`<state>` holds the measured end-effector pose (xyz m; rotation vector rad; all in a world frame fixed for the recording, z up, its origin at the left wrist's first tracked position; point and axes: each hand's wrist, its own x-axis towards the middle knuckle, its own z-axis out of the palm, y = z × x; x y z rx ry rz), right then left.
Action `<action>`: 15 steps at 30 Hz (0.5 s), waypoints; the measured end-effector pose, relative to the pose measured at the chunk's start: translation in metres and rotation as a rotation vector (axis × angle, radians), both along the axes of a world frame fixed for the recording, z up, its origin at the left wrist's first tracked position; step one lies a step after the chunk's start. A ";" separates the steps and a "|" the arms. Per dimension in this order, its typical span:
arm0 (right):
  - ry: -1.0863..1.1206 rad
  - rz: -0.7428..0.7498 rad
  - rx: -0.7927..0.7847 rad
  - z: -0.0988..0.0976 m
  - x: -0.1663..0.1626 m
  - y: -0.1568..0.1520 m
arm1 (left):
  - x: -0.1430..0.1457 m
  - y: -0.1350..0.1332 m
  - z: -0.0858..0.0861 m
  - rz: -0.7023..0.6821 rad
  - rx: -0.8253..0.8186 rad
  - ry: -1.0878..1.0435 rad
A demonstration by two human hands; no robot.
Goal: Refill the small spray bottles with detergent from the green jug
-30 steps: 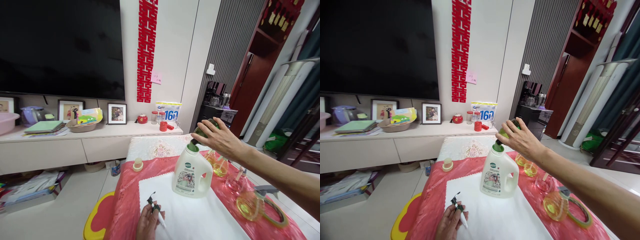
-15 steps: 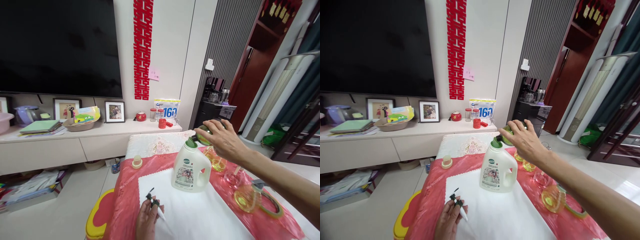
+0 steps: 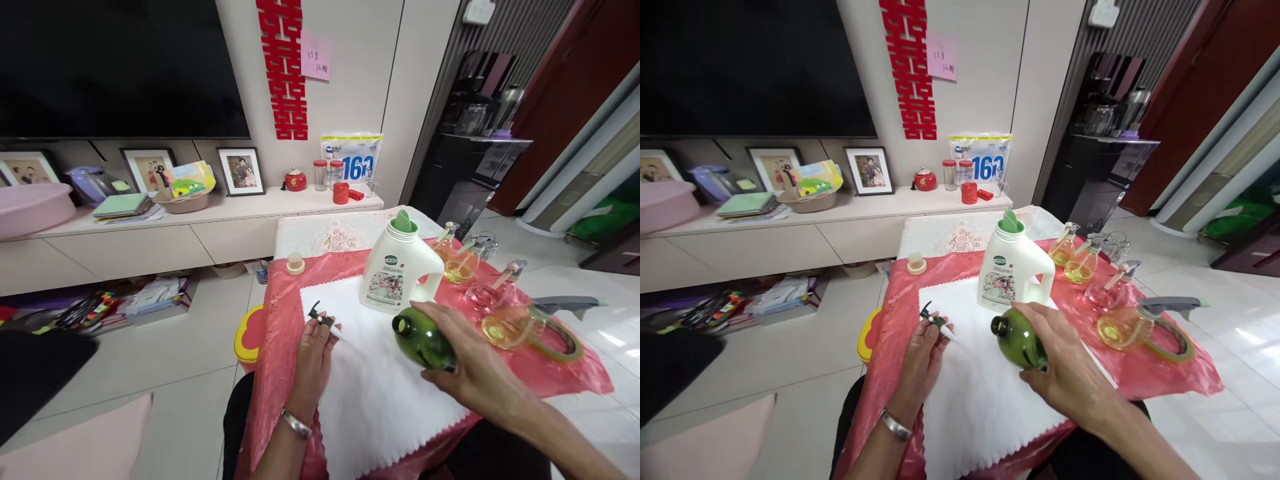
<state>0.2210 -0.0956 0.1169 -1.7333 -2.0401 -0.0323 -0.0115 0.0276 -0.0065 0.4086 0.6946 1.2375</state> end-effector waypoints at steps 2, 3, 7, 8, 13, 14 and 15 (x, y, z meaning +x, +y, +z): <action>-0.006 -0.016 -0.012 -0.023 -0.007 -0.005 | -0.001 -0.002 0.006 0.001 -0.028 -0.021; -0.014 -0.023 -0.016 -0.032 -0.010 -0.007 | -0.001 -0.003 0.011 0.001 -0.037 -0.029; -0.045 -0.065 -0.026 -0.047 -0.020 -0.008 | 0.000 -0.009 0.039 0.026 -0.018 -0.035; -0.049 -0.072 -0.021 -0.048 -0.022 -0.008 | -0.001 -0.011 0.046 0.041 -0.003 -0.029; -0.061 -0.111 0.021 -0.051 -0.023 -0.006 | -0.008 -0.014 0.066 0.155 0.070 0.015; -0.066 -0.117 0.022 -0.052 -0.023 -0.006 | -0.010 -0.014 0.067 0.168 0.086 0.025; -0.070 -0.116 0.021 -0.053 -0.023 -0.006 | -0.012 -0.015 0.068 0.174 0.102 0.033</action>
